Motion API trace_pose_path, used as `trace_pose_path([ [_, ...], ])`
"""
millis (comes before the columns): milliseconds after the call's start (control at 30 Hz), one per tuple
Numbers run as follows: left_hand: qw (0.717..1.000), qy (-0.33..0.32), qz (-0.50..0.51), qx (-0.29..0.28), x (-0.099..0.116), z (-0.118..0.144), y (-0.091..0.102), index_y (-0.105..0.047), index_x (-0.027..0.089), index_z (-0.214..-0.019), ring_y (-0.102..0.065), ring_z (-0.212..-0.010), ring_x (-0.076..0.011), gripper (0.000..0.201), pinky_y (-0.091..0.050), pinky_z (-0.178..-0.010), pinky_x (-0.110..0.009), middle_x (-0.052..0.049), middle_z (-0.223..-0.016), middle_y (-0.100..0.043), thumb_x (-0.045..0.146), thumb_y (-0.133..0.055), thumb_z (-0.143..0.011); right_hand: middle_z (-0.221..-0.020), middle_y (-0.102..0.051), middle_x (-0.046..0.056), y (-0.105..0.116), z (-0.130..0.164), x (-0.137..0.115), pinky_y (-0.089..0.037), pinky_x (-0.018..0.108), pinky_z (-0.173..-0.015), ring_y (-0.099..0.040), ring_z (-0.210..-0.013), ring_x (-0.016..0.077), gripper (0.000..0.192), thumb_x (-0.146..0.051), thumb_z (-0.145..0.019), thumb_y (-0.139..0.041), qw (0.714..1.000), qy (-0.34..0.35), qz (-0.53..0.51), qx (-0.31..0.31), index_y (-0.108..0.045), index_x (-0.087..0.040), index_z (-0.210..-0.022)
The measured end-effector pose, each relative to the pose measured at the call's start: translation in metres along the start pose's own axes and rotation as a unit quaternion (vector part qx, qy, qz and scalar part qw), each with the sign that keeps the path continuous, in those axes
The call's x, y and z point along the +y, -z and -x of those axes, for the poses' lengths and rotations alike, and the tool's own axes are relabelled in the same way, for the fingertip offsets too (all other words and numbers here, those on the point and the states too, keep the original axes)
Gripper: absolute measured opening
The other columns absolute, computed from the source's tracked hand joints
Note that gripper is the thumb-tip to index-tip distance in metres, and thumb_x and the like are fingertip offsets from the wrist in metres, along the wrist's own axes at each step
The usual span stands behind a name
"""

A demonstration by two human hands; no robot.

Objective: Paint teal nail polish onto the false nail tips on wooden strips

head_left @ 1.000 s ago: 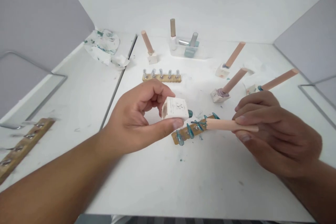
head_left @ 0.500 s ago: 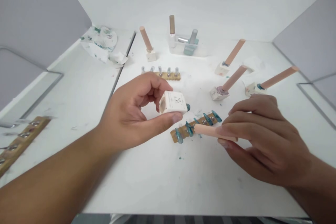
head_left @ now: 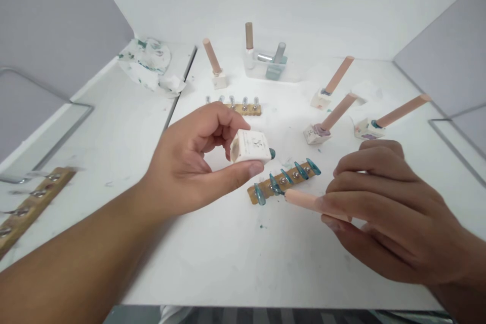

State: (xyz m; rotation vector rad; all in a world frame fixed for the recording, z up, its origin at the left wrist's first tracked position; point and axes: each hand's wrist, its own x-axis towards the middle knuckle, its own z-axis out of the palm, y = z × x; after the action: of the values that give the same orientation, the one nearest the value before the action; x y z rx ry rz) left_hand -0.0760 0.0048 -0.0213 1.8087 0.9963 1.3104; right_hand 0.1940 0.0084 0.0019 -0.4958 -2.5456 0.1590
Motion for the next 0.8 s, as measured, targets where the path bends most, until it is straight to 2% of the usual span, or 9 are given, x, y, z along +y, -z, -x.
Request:
trace_pose_path([
  [167, 1.000, 0.014, -0.008, 0.007, 0.001, 0.000, -0.001, -0.064, 0.023, -0.097, -0.053, -0.072, -0.0148, 0.027, -0.046, -0.062, -0.029, -0.001, -0.081, -0.056, 0.024, -0.081, -0.076, -0.065, -0.065, 0.003, 0.002, 0.000, 0.000, -0.036, 0.043, -0.070, -0.052, -0.075, 0.0221, 0.018, -0.003, -0.078, -0.060, 1.000, 0.015, 0.003, -0.008, -0.060, -0.018, -0.088],
  [400, 1.000, 0.000, -0.011, -0.002, 0.001, 0.000, 0.000, -0.065, 0.023, -0.096, -0.055, -0.071, -0.0142, 0.024, -0.047, -0.060, -0.028, -0.001, -0.080, -0.057, 0.025, -0.080, -0.078, -0.064, -0.065, 0.003, 0.003, 0.002, 0.000, -0.035, 0.043, -0.068, -0.052, -0.073, 0.0217, 0.022, -0.003, -0.078, -0.060, 0.999, 0.031, -0.001, -0.019, -0.064, -0.015, -0.096],
  [600, 1.000, 0.006, 0.003, -0.001, 0.000, 0.000, 0.000, -0.065, 0.022, -0.096, -0.056, -0.074, -0.0140, 0.023, -0.047, -0.063, -0.028, 0.000, -0.081, -0.057, 0.021, -0.080, -0.078, -0.063, -0.066, 0.002, 0.007, 0.002, 0.003, -0.037, 0.043, -0.067, -0.055, -0.070, 0.0213, 0.023, -0.003, -0.075, -0.061, 0.999, 0.032, -0.008, -0.003, -0.065, -0.017, -0.093],
  [700, 1.000, 0.016, 0.012, 0.004, 0.000, 0.001, 0.001, -0.066, 0.022, -0.098, -0.057, -0.073, -0.0131, 0.025, -0.049, -0.065, -0.027, 0.000, -0.084, -0.058, 0.020, -0.080, -0.077, -0.065, -0.064, 0.002, 0.005, 0.006, 0.010, -0.041, 0.042, -0.067, -0.055, -0.071, 0.0219, 0.028, -0.003, -0.073, -0.063, 0.997, -0.008, -0.057, 0.050, -0.065, -0.021, -0.094],
  [800, 0.998, 0.044, 0.031, 0.029, 0.001, 0.000, 0.002, -0.066, 0.023, -0.099, -0.056, -0.072, -0.0116, 0.026, -0.050, -0.065, -0.024, 0.000, -0.083, -0.057, 0.024, -0.080, -0.077, -0.070, -0.059, 0.003, -0.005, 0.013, 0.017, -0.045, 0.040, -0.070, -0.054, -0.079, 0.0236, 0.033, -0.003, -0.078, -0.063, 0.968, -0.130, -0.158, 0.145, -0.066, -0.025, -0.102],
])
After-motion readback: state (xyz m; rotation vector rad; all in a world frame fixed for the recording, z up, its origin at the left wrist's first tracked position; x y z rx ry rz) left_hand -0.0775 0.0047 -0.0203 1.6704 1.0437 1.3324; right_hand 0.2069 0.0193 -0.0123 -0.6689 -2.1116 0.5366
